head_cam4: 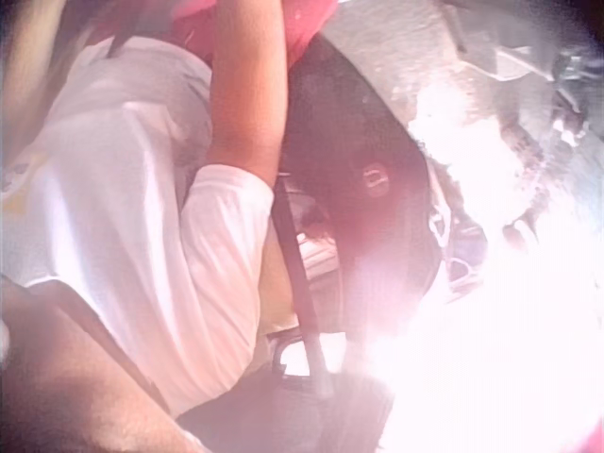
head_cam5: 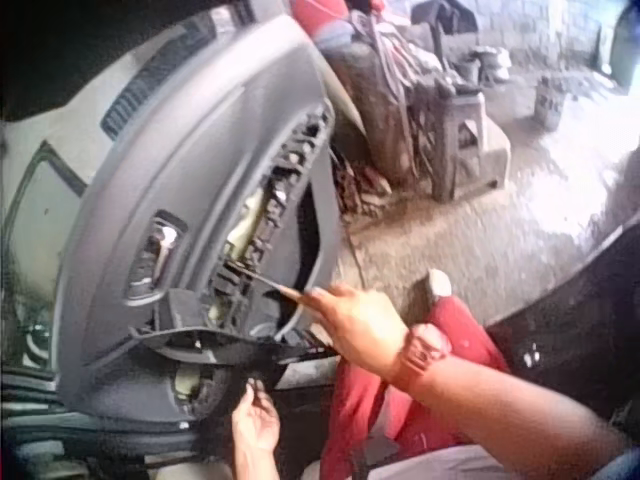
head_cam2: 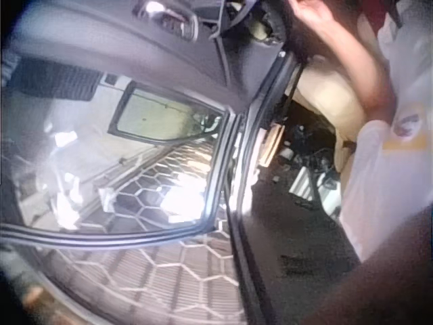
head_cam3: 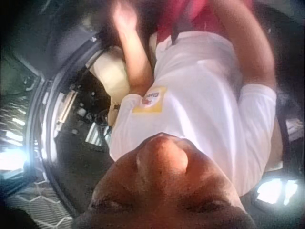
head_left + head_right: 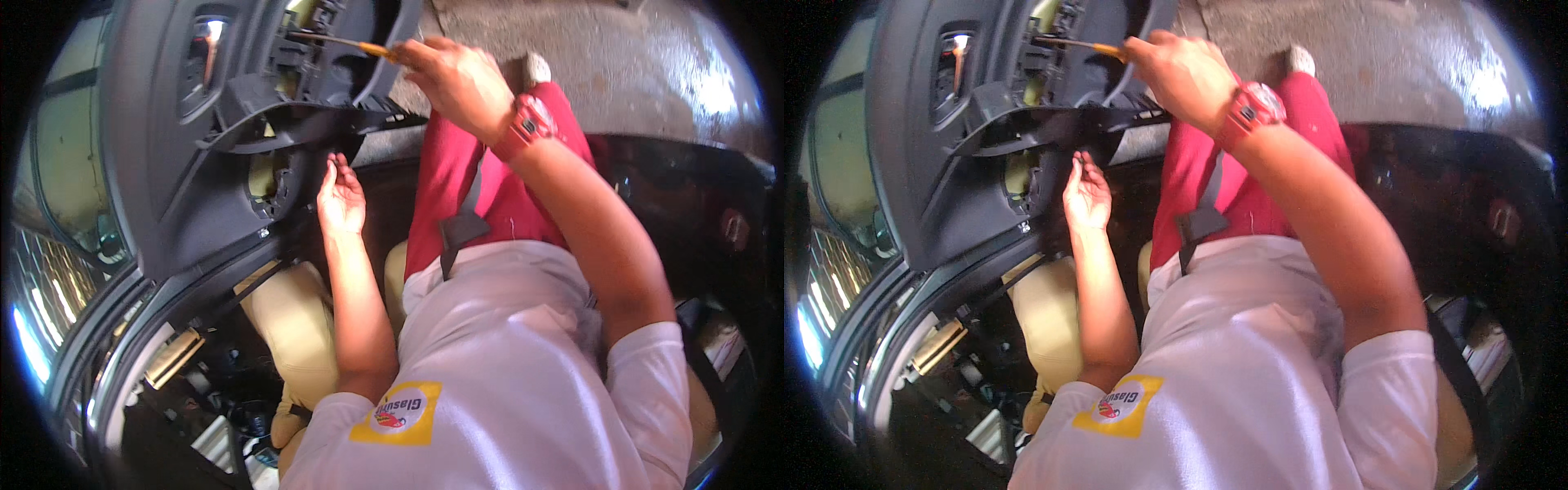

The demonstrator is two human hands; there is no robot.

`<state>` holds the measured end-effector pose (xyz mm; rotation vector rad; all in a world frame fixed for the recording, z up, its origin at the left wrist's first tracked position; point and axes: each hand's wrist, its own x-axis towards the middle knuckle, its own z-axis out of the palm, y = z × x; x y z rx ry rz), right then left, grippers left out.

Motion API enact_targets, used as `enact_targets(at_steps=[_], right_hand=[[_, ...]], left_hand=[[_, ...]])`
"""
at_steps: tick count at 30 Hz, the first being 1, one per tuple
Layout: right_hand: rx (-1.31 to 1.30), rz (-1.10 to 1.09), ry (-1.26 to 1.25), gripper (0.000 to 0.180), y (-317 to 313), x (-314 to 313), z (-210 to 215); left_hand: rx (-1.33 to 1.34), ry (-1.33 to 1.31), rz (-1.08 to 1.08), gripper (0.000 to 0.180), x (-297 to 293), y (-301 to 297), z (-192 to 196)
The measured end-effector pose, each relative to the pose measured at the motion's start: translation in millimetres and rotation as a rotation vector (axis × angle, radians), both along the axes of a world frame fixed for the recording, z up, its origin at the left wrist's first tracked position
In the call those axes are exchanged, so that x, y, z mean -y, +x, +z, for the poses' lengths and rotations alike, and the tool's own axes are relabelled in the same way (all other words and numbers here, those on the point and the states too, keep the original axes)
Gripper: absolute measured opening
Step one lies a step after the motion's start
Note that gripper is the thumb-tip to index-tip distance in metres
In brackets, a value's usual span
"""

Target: The person walks through a garage and enters a black car. Using a screwdriver, they pry and remove a dashboard panel near the glove compartment.

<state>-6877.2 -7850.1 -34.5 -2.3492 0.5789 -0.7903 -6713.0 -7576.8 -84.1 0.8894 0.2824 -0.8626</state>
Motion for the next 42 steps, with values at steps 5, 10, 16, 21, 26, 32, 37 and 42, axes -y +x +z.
enact_targets(at_steps=[5, 10, 16, 21, 26, 32, 37, 42], right_hand=[[0.140, -0.048, 0.389, 0.025, 6.6, -1.0, 0.9], [0.164, -0.054, 0.545, 0.035, 0.6, 3.4, 18.8], [0.066, -0.117, 0.218, 0.027, 12.9, -2.5, -1.6], [0.152, 0.047, 1.272, 0.044, 16.9, -2.2, 11.2], [0.078, -0.073, -0.087, 0.038, 5.5, 3.8, 9.0], [0.035, -0.053, 0.875, 0.035, 16.2, 1.1, 24.0], [0.133, -0.022, 0.097, 0.032, 7.6, 1.8, 26.6], [-0.025, -0.110, 0.298, 0.035, 17.5, 0.2, 11.9]], left_hand=[[-0.001, 0.017, -0.029, 0.015, 5.5, -2.2, -4.6], [-0.013, 0.020, -0.044, 0.015, 6.1, -1.8, -8.2], [0.013, 0.059, -0.024, 0.015, 8.5, 1.8, 3.7], [0.042, 0.058, 0.023, 0.018, 5.9, 1.5, 0.1], [0.001, 0.005, 0.000, 0.017, 3.5, 0.8, 3.5], [0.020, -0.014, 0.032, 0.016, 2.4, 4.3, 0.7], [-0.030, -0.080, 0.010, 0.015, -2.2, 4.4, 2.2], [0.005, -0.070, 0.072, 0.016, -6.4, 6.9, 6.6]])
